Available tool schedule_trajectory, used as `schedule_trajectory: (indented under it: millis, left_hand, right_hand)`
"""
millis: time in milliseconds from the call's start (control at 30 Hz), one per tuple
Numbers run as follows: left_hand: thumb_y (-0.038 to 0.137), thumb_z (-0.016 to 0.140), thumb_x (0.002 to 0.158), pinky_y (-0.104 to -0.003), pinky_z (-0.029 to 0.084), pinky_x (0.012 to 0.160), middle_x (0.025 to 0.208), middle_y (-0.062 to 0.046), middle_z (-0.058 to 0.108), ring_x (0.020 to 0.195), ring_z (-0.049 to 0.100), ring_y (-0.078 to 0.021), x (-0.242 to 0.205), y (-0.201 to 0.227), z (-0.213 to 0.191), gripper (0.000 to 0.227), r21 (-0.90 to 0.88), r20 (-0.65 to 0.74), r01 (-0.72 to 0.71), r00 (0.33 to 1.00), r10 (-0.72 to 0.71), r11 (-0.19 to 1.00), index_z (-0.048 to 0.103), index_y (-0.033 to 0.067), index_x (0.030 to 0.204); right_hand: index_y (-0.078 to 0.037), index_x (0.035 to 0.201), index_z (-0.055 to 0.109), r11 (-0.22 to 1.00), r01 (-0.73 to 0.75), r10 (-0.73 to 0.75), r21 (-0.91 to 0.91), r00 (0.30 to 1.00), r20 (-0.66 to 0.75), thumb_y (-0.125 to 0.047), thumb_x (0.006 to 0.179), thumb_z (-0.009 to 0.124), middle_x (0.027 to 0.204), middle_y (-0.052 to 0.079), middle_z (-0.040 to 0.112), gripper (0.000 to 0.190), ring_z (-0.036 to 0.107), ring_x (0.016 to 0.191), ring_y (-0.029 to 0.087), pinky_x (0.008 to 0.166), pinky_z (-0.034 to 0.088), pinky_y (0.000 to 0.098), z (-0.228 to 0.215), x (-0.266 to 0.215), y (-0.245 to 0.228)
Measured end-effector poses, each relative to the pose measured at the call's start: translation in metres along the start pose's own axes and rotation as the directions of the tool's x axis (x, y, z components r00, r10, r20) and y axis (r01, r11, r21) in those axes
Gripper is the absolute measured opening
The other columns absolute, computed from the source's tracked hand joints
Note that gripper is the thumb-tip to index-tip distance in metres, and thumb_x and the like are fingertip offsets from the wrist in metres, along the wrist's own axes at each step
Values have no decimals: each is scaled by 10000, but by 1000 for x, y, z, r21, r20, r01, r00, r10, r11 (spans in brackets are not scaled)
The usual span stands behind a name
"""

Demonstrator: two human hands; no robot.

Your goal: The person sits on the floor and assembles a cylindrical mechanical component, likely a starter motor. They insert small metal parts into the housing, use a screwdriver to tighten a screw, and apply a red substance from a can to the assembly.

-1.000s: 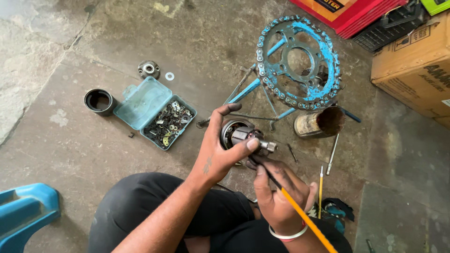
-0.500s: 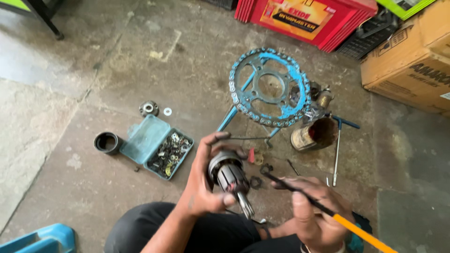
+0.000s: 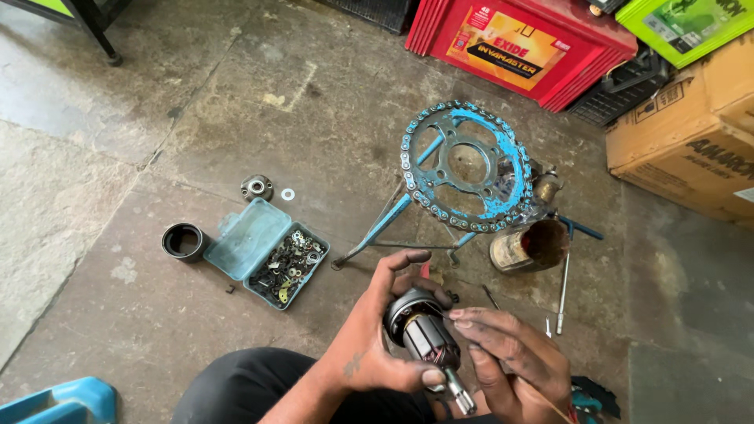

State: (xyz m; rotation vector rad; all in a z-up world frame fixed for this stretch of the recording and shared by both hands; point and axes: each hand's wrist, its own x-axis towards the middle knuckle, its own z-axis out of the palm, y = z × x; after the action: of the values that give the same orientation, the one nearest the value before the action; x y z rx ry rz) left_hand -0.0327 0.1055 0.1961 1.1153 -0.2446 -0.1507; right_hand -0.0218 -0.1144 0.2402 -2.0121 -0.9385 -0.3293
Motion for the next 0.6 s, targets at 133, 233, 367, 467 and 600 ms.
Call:
schedule_trajectory:
  millis: [133,233,367,467,600]
  left_hand:
    - [363,924,630,-336,530,1057,1254,-147,683,1179,668,-220,-2,5,-3,1199,-56,14,-7,1000,7,998,269,46,1583]
    - [362,922,646,-327,529,1063,1231,-143,693,1167,677,-216,-4,5,-8,1199,-4,32,-29,999,29,1000,270,43,1600]
    - [357,916,657,-325,524,1063,1226,-136,683,1168,667,-211,-5,7,-8,1198,-50,48,-16,999,18,999,263,38,1610]
    - [372,908,645,-319,533,1038,1225,-118,680,1148,671,-199,-4,9,-10,1215,-31,90,16,996,-13,999,250,45,1612]
    - [389,906,634,-313,537,1013,1190,-116,698,1116,679,-195,-1,9,-10,1232,101,107,11,994,-21,995,261,46,1626]
  right_hand:
    - [10,1136,699,997,-31,32,-68,999,14,40,908,669,1119,186,755,233,784,1046,293,898,624,356,8,3,-1]
    - [7,1150,700,1000,-27,26,-15,998,-50,65,920,651,1106,175,763,242,784,1043,266,920,625,341,15,0,1]
    - [5,1144,706,997,-75,77,25,995,-57,58,920,660,1100,174,773,235,787,1057,260,918,627,329,19,-3,1]
    - [2,1135,707,993,-113,113,24,993,-18,43,904,670,1088,148,783,237,782,1011,266,888,615,343,12,0,-3]
    - [-28,1138,705,997,5,-3,-73,1000,30,-1,904,701,1067,103,775,236,767,944,258,824,615,337,4,10,-5]
